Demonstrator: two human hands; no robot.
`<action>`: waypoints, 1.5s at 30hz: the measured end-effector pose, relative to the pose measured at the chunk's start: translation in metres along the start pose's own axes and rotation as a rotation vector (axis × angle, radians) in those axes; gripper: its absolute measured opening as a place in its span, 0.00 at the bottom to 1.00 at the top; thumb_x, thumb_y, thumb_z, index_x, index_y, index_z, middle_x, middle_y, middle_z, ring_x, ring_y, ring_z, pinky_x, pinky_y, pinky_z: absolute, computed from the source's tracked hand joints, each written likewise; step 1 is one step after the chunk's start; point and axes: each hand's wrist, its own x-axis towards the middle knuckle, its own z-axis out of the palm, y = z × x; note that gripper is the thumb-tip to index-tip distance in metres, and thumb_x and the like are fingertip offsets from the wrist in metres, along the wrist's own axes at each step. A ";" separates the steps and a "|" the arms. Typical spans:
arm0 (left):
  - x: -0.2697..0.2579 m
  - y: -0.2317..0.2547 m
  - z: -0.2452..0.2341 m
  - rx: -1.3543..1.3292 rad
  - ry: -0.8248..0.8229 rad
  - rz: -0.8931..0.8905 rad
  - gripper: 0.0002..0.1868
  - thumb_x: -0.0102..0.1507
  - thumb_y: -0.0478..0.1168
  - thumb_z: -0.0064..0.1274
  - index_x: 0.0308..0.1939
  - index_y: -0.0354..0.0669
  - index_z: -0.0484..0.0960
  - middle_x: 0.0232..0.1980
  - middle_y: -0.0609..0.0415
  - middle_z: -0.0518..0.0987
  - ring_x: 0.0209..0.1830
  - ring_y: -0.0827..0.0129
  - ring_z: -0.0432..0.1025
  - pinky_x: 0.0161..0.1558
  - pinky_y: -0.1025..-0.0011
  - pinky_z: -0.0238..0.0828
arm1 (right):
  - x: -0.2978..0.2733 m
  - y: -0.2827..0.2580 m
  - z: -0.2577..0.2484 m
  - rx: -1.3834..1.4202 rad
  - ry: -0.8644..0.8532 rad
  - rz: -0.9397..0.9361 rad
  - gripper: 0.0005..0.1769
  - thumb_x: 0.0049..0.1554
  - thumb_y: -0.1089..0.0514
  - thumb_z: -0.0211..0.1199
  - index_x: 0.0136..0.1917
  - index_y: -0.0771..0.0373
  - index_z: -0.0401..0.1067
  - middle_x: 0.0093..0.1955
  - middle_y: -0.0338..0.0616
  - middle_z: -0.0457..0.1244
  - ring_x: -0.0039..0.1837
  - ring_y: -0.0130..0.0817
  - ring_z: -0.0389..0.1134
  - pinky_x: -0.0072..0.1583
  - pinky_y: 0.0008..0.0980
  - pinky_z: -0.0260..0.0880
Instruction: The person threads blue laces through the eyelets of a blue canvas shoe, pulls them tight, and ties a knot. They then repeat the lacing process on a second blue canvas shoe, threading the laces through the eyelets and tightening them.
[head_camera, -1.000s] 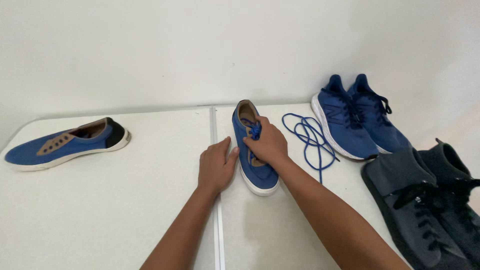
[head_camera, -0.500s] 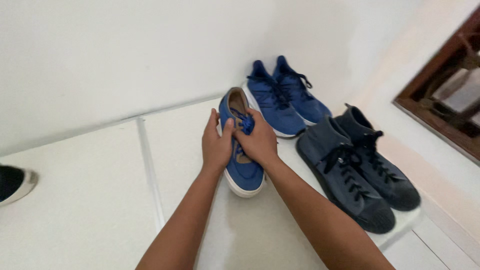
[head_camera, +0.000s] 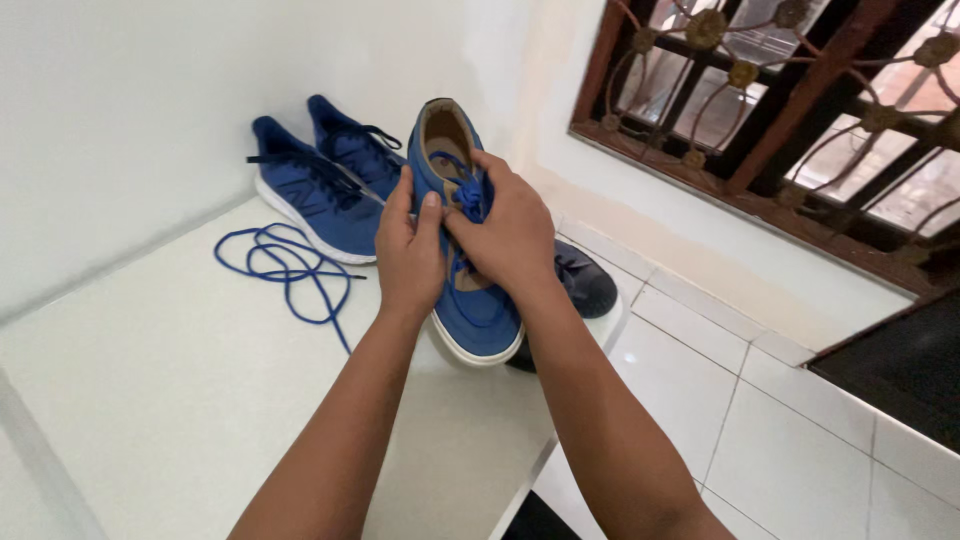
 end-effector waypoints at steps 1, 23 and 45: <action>-0.003 0.001 0.011 0.016 -0.012 0.035 0.29 0.73 0.45 0.44 0.72 0.27 0.65 0.71 0.35 0.71 0.71 0.52 0.69 0.69 0.64 0.62 | -0.002 0.007 -0.008 -0.008 0.019 0.011 0.39 0.45 0.47 0.72 0.69 0.54 0.68 0.58 0.50 0.70 0.59 0.48 0.71 0.60 0.43 0.70; -0.017 0.008 0.087 0.229 -0.225 0.058 0.30 0.71 0.47 0.41 0.71 0.27 0.67 0.68 0.37 0.74 0.67 0.46 0.66 0.68 0.57 0.58 | -0.013 0.074 -0.050 -0.011 0.146 0.183 0.37 0.45 0.46 0.74 0.67 0.55 0.71 0.53 0.49 0.72 0.55 0.44 0.74 0.57 0.40 0.72; -0.018 0.013 -0.088 0.192 0.116 0.032 0.27 0.71 0.43 0.43 0.68 0.25 0.69 0.61 0.33 0.79 0.62 0.50 0.74 0.64 0.63 0.66 | -0.032 -0.053 0.045 0.165 -0.107 -0.073 0.39 0.46 0.44 0.72 0.68 0.56 0.69 0.59 0.49 0.70 0.61 0.47 0.72 0.59 0.42 0.70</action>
